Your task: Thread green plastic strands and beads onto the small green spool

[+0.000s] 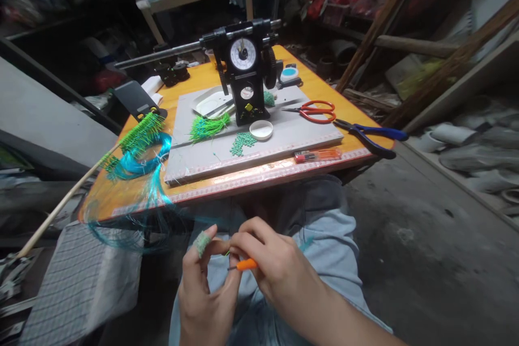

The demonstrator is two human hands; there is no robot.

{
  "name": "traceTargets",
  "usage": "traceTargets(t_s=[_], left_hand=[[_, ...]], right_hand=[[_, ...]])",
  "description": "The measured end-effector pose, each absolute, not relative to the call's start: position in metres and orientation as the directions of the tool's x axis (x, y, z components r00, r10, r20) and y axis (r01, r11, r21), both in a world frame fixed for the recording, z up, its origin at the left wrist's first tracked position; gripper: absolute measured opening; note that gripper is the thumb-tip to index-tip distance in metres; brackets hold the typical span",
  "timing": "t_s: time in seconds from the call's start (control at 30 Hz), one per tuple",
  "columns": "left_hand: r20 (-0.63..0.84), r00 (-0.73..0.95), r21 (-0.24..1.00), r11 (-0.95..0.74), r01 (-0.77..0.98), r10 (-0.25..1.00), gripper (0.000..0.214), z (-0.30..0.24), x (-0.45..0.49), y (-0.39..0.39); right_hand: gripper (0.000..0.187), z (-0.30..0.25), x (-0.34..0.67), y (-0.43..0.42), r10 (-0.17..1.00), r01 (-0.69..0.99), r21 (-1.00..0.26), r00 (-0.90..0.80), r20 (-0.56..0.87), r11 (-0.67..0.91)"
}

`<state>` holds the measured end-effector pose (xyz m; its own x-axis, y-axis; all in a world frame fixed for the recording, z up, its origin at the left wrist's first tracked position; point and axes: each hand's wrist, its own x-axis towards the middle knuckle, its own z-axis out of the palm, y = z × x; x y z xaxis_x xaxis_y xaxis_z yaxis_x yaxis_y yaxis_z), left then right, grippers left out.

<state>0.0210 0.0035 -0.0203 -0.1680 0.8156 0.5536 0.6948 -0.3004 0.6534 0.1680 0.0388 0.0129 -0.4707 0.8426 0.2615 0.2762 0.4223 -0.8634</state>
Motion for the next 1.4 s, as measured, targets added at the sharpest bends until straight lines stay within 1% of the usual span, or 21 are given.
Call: traceTargets(t_s=[0.07, 0.13, 0.17, 0.2, 0.23, 0.3, 0.37, 0.43, 0.5, 0.53, 0.6, 0.67, 0.73, 0.77, 0.83, 0.93, 1.0, 1.1, 1.2, 1.27, 1.4], left_hand=[[0.565, -0.165, 0.658, -0.321, 0.681, 0.808, 0.056, -0.02, 0.018, 0.005], [0.587, -0.159, 0.658, -0.354, 0.665, 0.794, 0.06, -0.019, 0.016, 0.007], [0.608, -0.152, 0.649, -0.377, 0.661, 0.779, 0.063, -0.018, 0.015, 0.008], [0.634, -0.142, 0.632, -0.404, 0.662, 0.76, 0.066, -0.017, 0.014, 0.009], [0.66, -0.128, 0.613, -0.432, 0.661, 0.74, 0.069, -0.017, 0.014, 0.009], [0.703, -0.11, 0.586, -0.485, 0.649, 0.703, 0.075, -0.017, 0.014, 0.009], [0.697, -0.127, 0.619, -0.503, 0.603, 0.705, 0.079, -0.018, 0.016, 0.006], [0.57, -0.188, 0.762, -0.429, 0.485, 0.8, 0.076, -0.018, 0.017, 0.002], [0.307, -0.206, 0.934, -0.253, 0.252, 0.929, 0.076, -0.017, 0.018, -0.001], [0.174, -0.182, 0.982, -0.158, 0.099, 0.968, 0.081, -0.015, 0.018, -0.002], [-0.009, -0.111, 0.983, -0.012, -0.186, 0.994, 0.088, -0.009, 0.019, 0.0], [-0.147, -0.105, 0.936, 0.104, -0.337, 0.984, 0.067, -0.002, 0.02, 0.004], [-0.252, -0.15, 0.928, 0.195, -0.317, 0.956, 0.033, 0.002, 0.021, 0.009], [-0.258, -0.164, 0.941, 0.209, -0.266, 0.952, 0.02, 0.003, 0.021, 0.012], [-0.182, -0.175, 0.98, 0.165, -0.111, 0.968, 0.006, 0.002, 0.019, 0.015], [-0.011, -0.147, 0.983, 0.038, 0.182, 0.989, 0.007, -0.001, 0.014, 0.017], [0.047, -0.131, 0.956, -0.006, 0.292, 0.99, 0.007, -0.001, 0.011, 0.018], [0.033, -0.148, 0.974, 0.001, 0.225, 0.988, 0.01, -0.002, 0.012, 0.018], [0.033, -0.234, 0.991, -0.003, 0.13, 0.972, 0.012, -0.004, 0.017, 0.016], [0.139, -0.25, 0.979, -0.095, 0.181, 0.958, 0.013, -0.007, 0.019, 0.015], [0.399, -0.093, 0.864, -0.34, 0.371, 0.912, 0.025, -0.009, 0.015, 0.015]], right_hand=[[0.022, 0.014, 0.17, 0.037, 0.867, 0.093, -0.945, -0.433, 0.246, 0.314], [0.016, 0.016, 0.173, 0.036, 0.889, -0.081, -0.989, -0.432, 0.149, 0.126], [0.014, 0.017, 0.174, 0.037, 0.894, -0.09, -0.994, -0.439, 0.095, 0.062], [0.01, 0.017, 0.175, 0.037, 0.896, -0.035, -0.998, -0.439, 0.064, 0.054], [0.007, 0.018, 0.176, 0.039, 0.896, 0.06, -0.993, -0.438, 0.064, 0.101], [0.014, 0.017, 0.178, 0.042, 0.875, 0.256, -0.926, -0.465, 0.134, 0.278], [0.02, 0.015, 0.181, 0.045, 0.83, 0.341, -0.833, -0.511, 0.225, 0.436], [0.027, 0.014, 0.185, 0.048, 0.802, 0.365, -0.774, -0.521, 0.291, 0.518], [0.034, 0.014, 0.19, 0.049, 0.786, 0.399, -0.717, -0.516, 0.34, 0.572], [0.037, 0.015, 0.192, 0.05, 0.773, 0.414, -0.685, -0.521, 0.362, 0.599], [0.041, 0.018, 0.194, 0.049, 0.746, 0.44, -0.625, -0.539, 0.39, 0.645], [0.041, 0.021, 0.194, 0.048, 0.728, 0.457, -0.583, -0.553, 0.405, 0.671], [0.039, 0.022, 0.193, 0.048, 0.716, 0.466, -0.555, -0.555, 0.423, 0.689], [0.037, 0.023, 0.193, 0.048, 0.711, 0.469, -0.543, -0.556, 0.431, 0.696], [0.032, 0.023, 0.194, 0.048, 0.697, 0.48, -0.512, -0.565, 0.441, 0.713], [0.028, 0.023, 0.197, 0.051, 0.715, 0.532, -0.48, -0.563, 0.415, 0.698], [0.021, 0.022, 0.199, 0.052, 0.748, 0.566, -0.49, -0.538, 0.389, 0.662], [0.013, 0.018, 0.197, 0.054, 0.801, 0.551, -0.589, -0.486, 0.35, 0.591], [0.015, 0.014, 0.19, 0.053, 0.83, 0.471, -0.711, -0.473, 0.297, 0.523], [0.018, 0.012, 0.182, 0.051, 0.836, 0.413, -0.774, -0.485, 0.259, 0.479], [0.013, 0.016, 0.171, 0.047, 0.864, 0.308, -0.884, -0.471, 0.18, 0.351]])
